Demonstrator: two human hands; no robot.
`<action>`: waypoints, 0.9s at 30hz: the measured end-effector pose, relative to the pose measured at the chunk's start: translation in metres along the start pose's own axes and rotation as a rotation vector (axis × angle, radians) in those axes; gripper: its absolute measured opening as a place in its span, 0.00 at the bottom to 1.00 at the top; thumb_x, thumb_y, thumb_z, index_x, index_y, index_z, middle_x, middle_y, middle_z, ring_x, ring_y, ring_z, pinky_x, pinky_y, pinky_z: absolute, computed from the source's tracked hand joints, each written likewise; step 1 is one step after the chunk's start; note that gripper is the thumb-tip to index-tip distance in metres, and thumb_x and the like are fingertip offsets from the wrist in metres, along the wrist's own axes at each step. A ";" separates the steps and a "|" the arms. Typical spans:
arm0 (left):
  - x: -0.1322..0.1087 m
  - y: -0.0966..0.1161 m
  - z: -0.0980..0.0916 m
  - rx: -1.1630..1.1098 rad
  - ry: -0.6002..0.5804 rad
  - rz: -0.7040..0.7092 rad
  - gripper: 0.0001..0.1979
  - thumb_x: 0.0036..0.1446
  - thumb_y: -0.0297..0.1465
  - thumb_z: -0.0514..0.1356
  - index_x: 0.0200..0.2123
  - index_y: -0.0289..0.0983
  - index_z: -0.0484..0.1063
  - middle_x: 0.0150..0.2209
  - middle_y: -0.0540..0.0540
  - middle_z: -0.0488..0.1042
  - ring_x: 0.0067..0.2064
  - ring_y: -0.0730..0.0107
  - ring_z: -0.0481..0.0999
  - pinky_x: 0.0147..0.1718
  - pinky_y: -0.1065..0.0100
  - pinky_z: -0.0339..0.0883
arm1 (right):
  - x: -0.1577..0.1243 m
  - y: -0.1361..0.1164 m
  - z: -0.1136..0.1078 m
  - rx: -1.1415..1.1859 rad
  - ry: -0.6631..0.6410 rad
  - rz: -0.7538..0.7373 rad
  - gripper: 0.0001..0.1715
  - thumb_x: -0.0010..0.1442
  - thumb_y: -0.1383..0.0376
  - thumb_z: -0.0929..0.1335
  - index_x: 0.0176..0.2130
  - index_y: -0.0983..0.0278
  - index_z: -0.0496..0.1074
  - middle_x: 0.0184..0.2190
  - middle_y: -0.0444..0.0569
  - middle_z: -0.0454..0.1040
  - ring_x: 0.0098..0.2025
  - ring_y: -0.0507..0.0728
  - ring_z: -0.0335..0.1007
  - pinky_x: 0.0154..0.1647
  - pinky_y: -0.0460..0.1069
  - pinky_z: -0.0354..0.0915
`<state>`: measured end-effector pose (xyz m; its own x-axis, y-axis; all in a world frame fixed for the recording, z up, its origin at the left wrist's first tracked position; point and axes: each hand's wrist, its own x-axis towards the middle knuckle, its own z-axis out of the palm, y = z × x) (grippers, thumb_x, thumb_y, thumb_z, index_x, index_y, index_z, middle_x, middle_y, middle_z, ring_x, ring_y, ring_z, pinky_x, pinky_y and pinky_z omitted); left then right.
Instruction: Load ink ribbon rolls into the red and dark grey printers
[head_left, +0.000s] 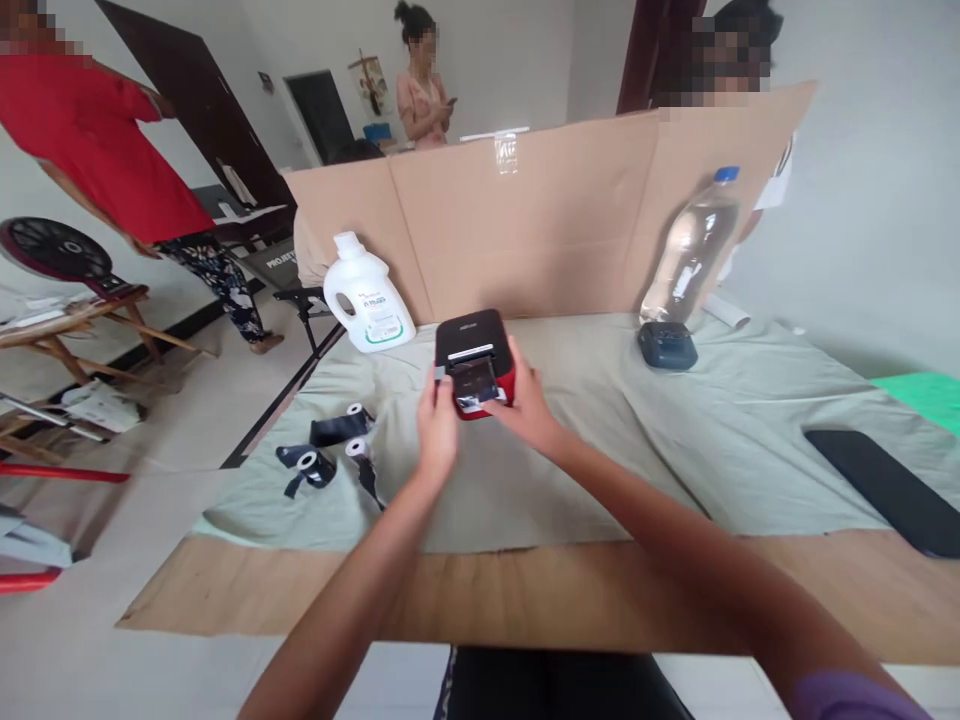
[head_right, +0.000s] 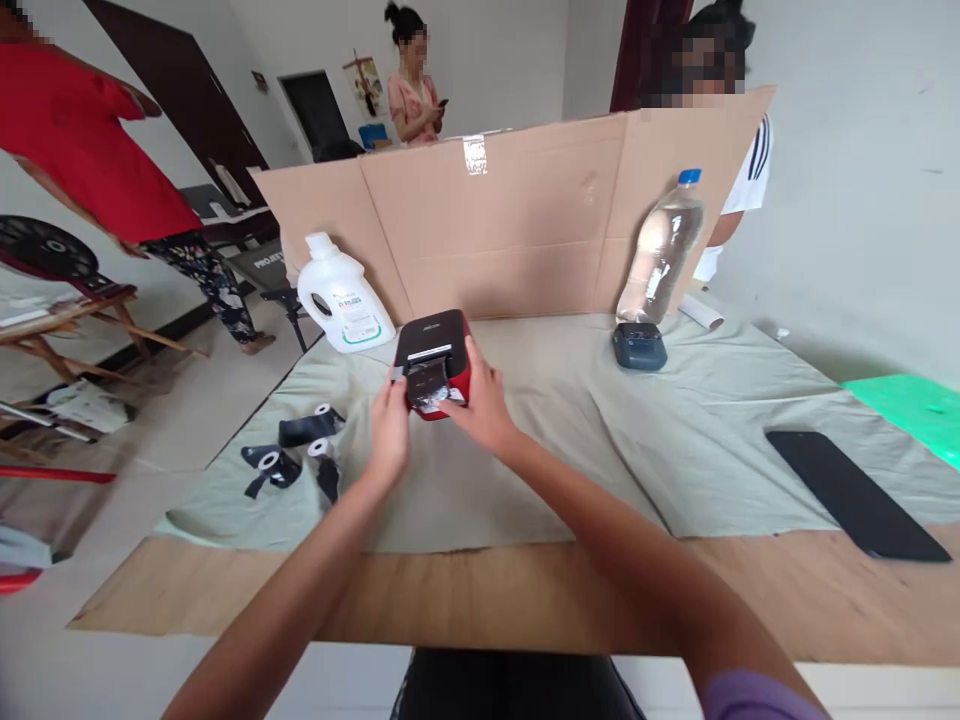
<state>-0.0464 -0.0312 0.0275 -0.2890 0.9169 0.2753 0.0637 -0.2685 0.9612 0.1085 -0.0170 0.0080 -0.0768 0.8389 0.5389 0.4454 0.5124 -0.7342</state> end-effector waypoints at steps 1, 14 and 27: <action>-0.021 0.001 0.016 -0.028 -0.007 0.047 0.23 0.68 0.42 0.52 0.62 0.43 0.69 0.62 0.47 0.71 0.66 0.61 0.65 0.67 0.61 0.56 | -0.016 0.000 -0.022 -0.035 0.008 0.009 0.60 0.53 0.59 0.73 0.73 0.56 0.40 0.69 0.53 0.58 0.66 0.71 0.56 0.66 0.66 0.54; -0.095 -0.036 0.072 0.018 -0.172 0.069 0.27 0.70 0.44 0.50 0.67 0.42 0.63 0.67 0.46 0.65 0.68 0.61 0.62 0.69 0.62 0.53 | -0.107 0.033 -0.078 -0.084 0.106 0.218 0.59 0.53 0.58 0.72 0.72 0.61 0.39 0.67 0.60 0.57 0.62 0.70 0.59 0.63 0.68 0.58; -0.100 -0.036 0.066 -0.010 -0.161 0.030 0.25 0.68 0.42 0.53 0.65 0.43 0.67 0.67 0.49 0.65 0.70 0.63 0.60 0.70 0.64 0.50 | -0.115 0.039 -0.073 -0.073 0.127 0.159 0.60 0.53 0.58 0.73 0.72 0.61 0.40 0.67 0.60 0.58 0.63 0.70 0.59 0.64 0.68 0.58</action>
<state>0.0436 -0.0936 -0.0333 -0.1297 0.9438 0.3039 0.0602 -0.2984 0.9525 0.2000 -0.1065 -0.0524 0.1106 0.8761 0.4693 0.5068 0.3565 -0.7849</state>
